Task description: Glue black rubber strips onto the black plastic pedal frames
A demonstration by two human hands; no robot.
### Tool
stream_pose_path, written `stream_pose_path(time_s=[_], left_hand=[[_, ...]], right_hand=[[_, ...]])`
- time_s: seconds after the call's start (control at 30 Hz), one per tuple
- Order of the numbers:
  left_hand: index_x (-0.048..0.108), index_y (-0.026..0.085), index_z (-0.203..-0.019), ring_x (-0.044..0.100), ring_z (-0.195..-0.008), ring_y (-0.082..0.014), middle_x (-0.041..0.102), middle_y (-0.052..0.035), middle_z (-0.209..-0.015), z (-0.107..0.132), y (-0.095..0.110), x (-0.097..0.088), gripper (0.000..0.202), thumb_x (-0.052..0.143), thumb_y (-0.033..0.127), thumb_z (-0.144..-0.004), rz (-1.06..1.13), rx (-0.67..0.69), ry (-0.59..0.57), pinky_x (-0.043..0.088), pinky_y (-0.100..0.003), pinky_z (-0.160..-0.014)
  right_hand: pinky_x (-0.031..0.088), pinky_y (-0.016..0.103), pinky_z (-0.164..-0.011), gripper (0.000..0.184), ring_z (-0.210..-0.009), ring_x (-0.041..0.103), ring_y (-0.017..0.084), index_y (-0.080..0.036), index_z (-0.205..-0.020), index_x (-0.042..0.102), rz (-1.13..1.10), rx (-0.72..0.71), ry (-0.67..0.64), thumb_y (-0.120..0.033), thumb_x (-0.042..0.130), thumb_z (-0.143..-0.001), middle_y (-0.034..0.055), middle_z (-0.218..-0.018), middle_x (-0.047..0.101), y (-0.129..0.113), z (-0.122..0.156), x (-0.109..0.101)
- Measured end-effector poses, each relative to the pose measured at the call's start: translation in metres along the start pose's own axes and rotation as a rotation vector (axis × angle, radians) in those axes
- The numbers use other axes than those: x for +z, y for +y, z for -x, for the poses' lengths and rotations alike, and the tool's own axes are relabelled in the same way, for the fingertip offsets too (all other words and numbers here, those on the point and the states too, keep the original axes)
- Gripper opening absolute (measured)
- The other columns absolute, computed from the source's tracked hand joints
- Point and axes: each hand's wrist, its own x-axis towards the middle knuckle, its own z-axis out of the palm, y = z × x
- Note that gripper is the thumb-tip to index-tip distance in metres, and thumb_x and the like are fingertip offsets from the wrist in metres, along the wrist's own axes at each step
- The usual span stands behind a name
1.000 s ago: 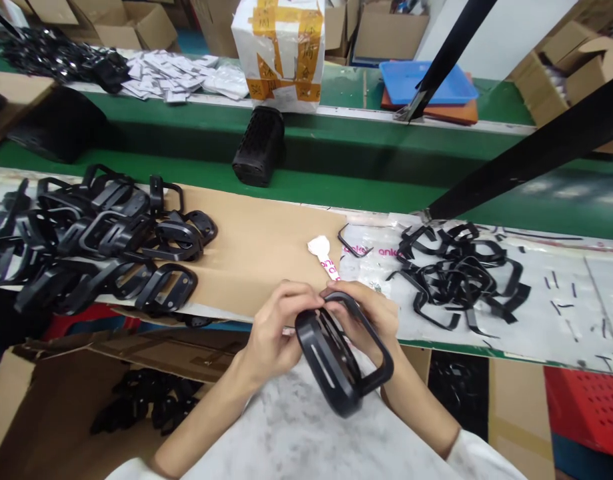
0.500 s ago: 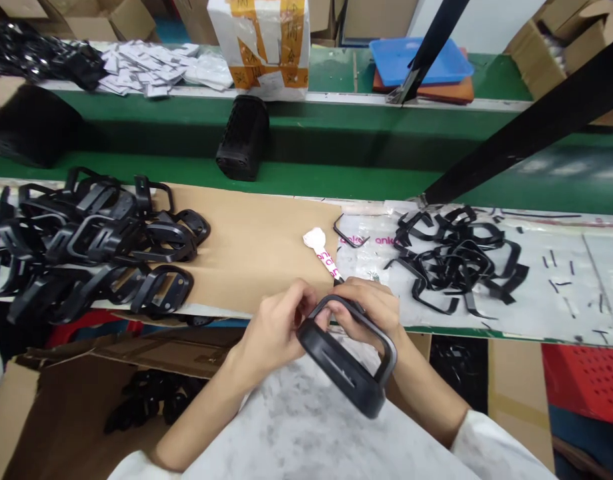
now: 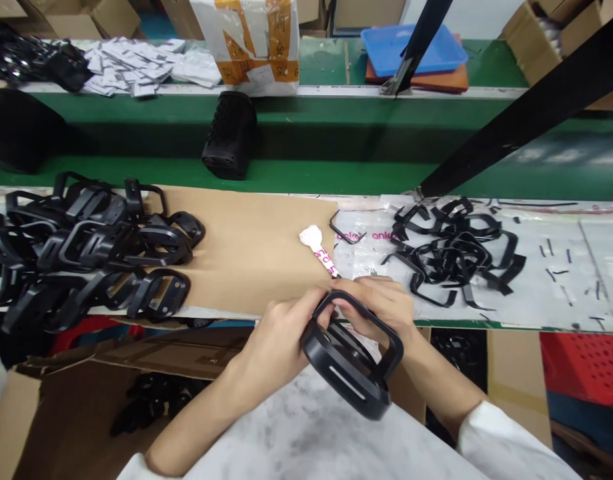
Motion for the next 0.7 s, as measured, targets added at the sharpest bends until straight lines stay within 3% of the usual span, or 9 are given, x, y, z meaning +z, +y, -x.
stream_pose_path(time_s=[0.13,0.37,0.53,0.7], left_hand=[[0.054,0.025,-0.097,0.059,-0.06,-0.0139,0.066,0.0021,-0.076,0.009,0.007,0.0,0.011,0.052,0.028,-0.107,-0.033,-0.006,0.039,0.039,-0.025,-0.058],[0.055,0.023,-0.092,0.053,-0.055,-0.0113,0.065,0.0028,-0.072,0.008,0.015,-0.002,0.016,0.05,0.027,-0.107,-0.036,-0.002,0.097,0.038,-0.023,-0.056],[0.066,0.022,-0.107,0.059,-0.064,-0.0124,0.071,0.0008,-0.082,-0.004,0.008,-0.006,0.018,0.051,0.033,-0.109,0.021,0.011,0.077,0.045,-0.022,-0.064],[0.068,0.021,-0.114,0.064,-0.069,-0.0136,0.073,-0.0012,-0.086,-0.013,-0.002,-0.007,0.025,0.049,0.038,-0.111,0.051,0.042,0.05,0.047,-0.022,-0.067]], right_hand=[[0.06,0.031,-0.06,0.024,-0.058,0.072,0.02,-0.031,-0.13,0.072,-0.033,0.079,0.094,-0.029,0.064,-0.107,-0.0016,-0.078,0.078,-0.01,0.008,0.009],[0.061,0.029,-0.062,0.021,-0.06,0.074,0.018,-0.03,-0.125,0.074,-0.084,0.135,0.088,-0.028,0.062,-0.109,-0.0022,-0.077,0.077,-0.013,0.006,0.013],[0.062,0.029,-0.065,0.018,-0.067,0.075,0.019,-0.028,-0.121,0.075,0.005,0.104,0.075,-0.027,0.064,-0.107,0.0023,-0.089,0.08,-0.007,0.001,0.008],[0.056,0.028,-0.057,0.021,-0.059,0.066,0.017,-0.023,-0.124,0.073,-0.024,0.065,-0.015,-0.029,0.067,-0.104,0.0027,-0.079,0.074,0.005,-0.005,-0.001]])
